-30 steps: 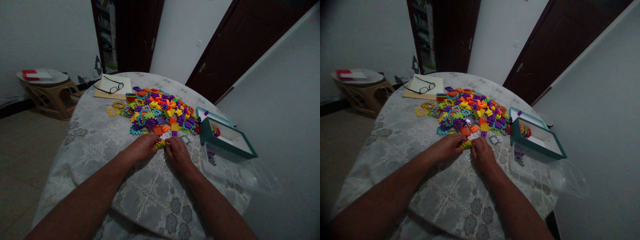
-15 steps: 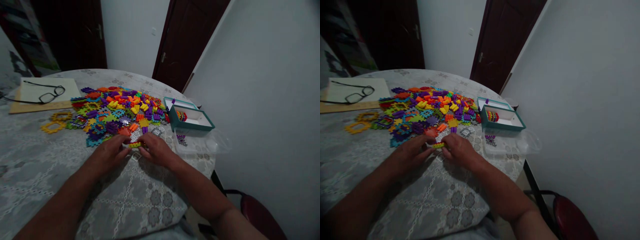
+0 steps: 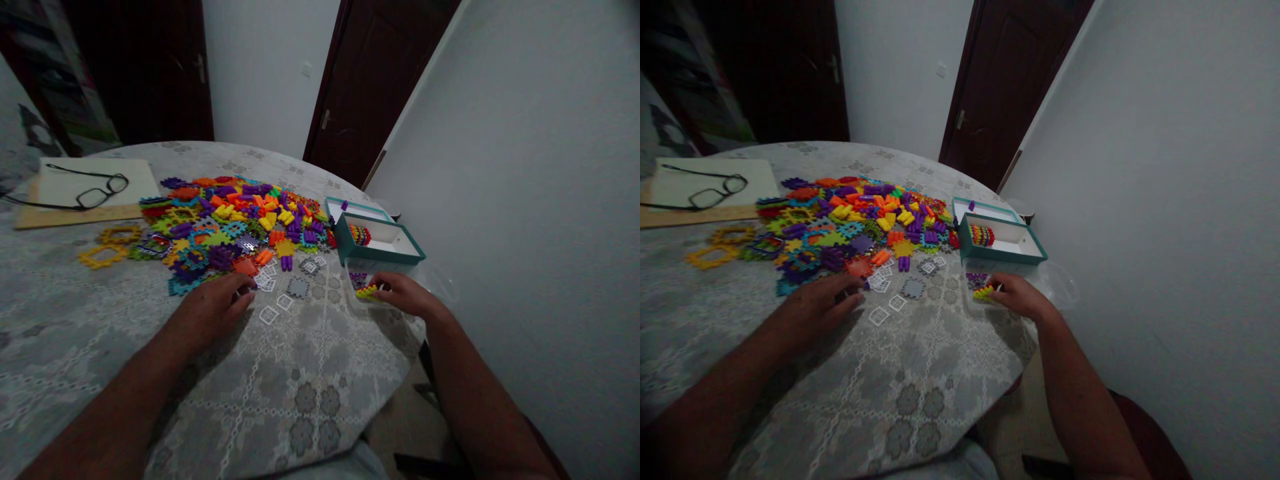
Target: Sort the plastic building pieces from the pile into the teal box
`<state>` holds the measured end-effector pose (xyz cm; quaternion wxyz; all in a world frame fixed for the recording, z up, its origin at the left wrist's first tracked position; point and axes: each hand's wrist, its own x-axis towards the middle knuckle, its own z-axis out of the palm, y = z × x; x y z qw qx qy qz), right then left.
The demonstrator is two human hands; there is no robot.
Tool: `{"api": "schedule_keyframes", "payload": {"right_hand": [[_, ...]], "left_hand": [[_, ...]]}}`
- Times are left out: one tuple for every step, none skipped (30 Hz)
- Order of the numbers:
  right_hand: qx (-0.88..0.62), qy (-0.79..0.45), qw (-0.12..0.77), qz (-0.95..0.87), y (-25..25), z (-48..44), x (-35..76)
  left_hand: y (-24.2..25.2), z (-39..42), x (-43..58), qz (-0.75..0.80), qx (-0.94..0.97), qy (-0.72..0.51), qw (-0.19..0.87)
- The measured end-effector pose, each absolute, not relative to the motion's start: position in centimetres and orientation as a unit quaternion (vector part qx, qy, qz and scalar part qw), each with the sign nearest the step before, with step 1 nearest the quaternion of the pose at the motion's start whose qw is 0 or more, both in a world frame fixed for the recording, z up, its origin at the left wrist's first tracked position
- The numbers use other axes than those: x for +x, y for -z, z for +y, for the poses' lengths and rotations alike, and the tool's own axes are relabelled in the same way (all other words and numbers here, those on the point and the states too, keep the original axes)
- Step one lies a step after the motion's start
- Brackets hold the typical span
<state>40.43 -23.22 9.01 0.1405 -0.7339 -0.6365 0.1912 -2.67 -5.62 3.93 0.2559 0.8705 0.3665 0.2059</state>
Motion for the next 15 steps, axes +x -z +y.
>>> {"api": "schedule_keyframes", "payload": {"right_hand": [[-0.723,-0.223,0.135,-0.640,-8.9,-23.3,40.5],[-0.713,-0.244,0.132,-0.643,-8.7,-23.3,40.5],[-0.708,-0.253,0.134,-0.646,-8.5,-23.2,40.3],[-0.707,-0.249,0.138,-0.648,-8.3,-23.1,40.1],[-0.709,-0.236,0.145,-0.648,-8.0,-22.8,40.0],[-0.716,-0.213,0.154,-0.647,-7.8,-22.5,39.9],[-0.725,-0.184,0.163,-0.643,-7.7,-22.2,39.7],[-0.735,-0.150,0.171,-0.638,-7.7,-22.0,39.6],[-0.743,-0.113,0.180,-0.634,-8.0,-21.8,39.2],[-0.747,-0.077,0.191,-0.633,-8.4,-21.8,38.6],[-0.742,-0.045,0.207,-0.636,-9.0,-22.0,37.6],[-0.729,-0.021,0.228,-0.644,-9.8,-22.4,36.2],[-0.706,-0.008,0.259,-0.659,-10.5,-23.2,34.3],[-0.671,-0.019,0.294,-0.681,-11.3,-24.2,32.2],[-0.629,-0.042,0.328,-0.704,-11.9,-25.4,29.9]], "left_hand": [[-3.9,-5.6,-2.7,0.365,0.872,-0.205,0.255],[-4.0,-5.6,-2.7,0.364,0.872,-0.205,0.254],[-4.0,-5.6,-2.6,0.363,0.873,-0.206,0.252],[-4.0,-5.6,-2.6,0.363,0.873,-0.207,0.251],[-4.0,-5.6,-2.6,0.364,0.873,-0.207,0.250],[-4.0,-5.6,-2.6,0.366,0.872,-0.208,0.249],[-4.0,-5.6,-2.6,0.366,0.872,-0.209,0.250],[-3.9,-5.5,-2.6,0.367,0.871,-0.211,0.251],[-3.9,-5.5,-2.7,0.368,0.869,-0.213,0.252],[-3.8,-5.4,-2.7,0.371,0.867,-0.215,0.253],[-3.8,-5.4,-2.7,0.373,0.866,-0.219,0.251],[-3.8,-5.5,-2.8,0.376,0.865,-0.222,0.249],[-3.8,-5.5,-2.8,0.381,0.863,-0.224,0.245],[-3.9,-5.7,-2.9,0.388,0.860,-0.227,0.239],[-4.1,-5.8,-2.9,0.396,0.857,-0.232,0.234]]}}
